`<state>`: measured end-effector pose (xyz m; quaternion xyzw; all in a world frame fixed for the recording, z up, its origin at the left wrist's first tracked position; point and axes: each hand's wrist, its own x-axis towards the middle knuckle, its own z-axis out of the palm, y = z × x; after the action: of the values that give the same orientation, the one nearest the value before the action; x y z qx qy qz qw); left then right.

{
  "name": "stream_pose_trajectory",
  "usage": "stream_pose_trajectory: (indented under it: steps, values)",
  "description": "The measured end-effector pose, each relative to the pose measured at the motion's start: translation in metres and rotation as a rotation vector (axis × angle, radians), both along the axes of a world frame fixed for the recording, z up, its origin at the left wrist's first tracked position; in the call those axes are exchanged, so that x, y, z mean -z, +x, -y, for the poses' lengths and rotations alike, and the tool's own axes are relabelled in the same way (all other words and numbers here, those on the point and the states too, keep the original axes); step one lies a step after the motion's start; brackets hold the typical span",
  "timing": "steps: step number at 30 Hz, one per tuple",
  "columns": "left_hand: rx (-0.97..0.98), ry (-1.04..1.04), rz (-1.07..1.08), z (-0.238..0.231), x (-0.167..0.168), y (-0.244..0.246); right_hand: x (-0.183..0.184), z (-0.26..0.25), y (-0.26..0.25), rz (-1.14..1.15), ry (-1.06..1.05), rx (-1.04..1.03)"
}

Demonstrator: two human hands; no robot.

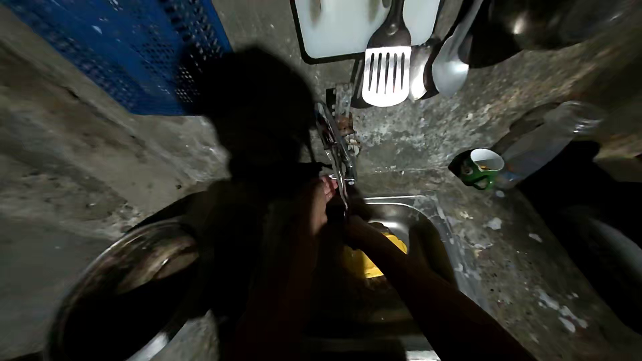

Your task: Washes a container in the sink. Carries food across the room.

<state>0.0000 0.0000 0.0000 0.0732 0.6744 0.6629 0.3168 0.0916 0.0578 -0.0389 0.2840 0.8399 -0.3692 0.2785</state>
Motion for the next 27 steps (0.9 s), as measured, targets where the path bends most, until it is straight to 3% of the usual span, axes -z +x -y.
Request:
stream_pose_trajectory:
  steps: [6,9,12,14,16,18,21,23,27]
  values:
    - [0.061,-0.116,-0.155,0.002,-0.009,0.01,0.002,0.001,-0.007,0.022,0.011,0.005]
    - [0.131,-0.326,-0.258,0.023,0.026,0.007,-0.009,0.0,-0.009,-0.033,0.042,-0.086]
    - [0.335,-0.602,-0.34,0.048,0.07,0.016,-0.02,-0.006,-0.01,-0.143,0.114,-0.232]
    - [0.433,-0.662,-0.476,0.067,0.113,0.027,-0.026,-0.006,-0.006,-0.224,0.086,-0.166]
    - [0.509,-0.734,-0.658,0.077,0.133,0.038,-0.04,-0.005,-0.006,-0.22,0.066,-0.124]
    - [0.581,-0.788,-0.515,0.074,0.14,0.056,-0.042,-0.007,-0.008,-0.209,0.066,-0.121]
    - [0.609,-0.841,-0.198,0.057,0.152,0.068,-0.004,-0.028,-0.005,-0.242,0.122,-0.145]
    - [0.596,-0.847,-0.133,0.055,0.165,0.068,0.033,-0.048,0.016,-0.216,0.173,-0.105]
    - [0.549,-0.771,-0.045,0.053,0.186,0.068,0.049,-0.043,0.076,0.017,0.196,0.067]
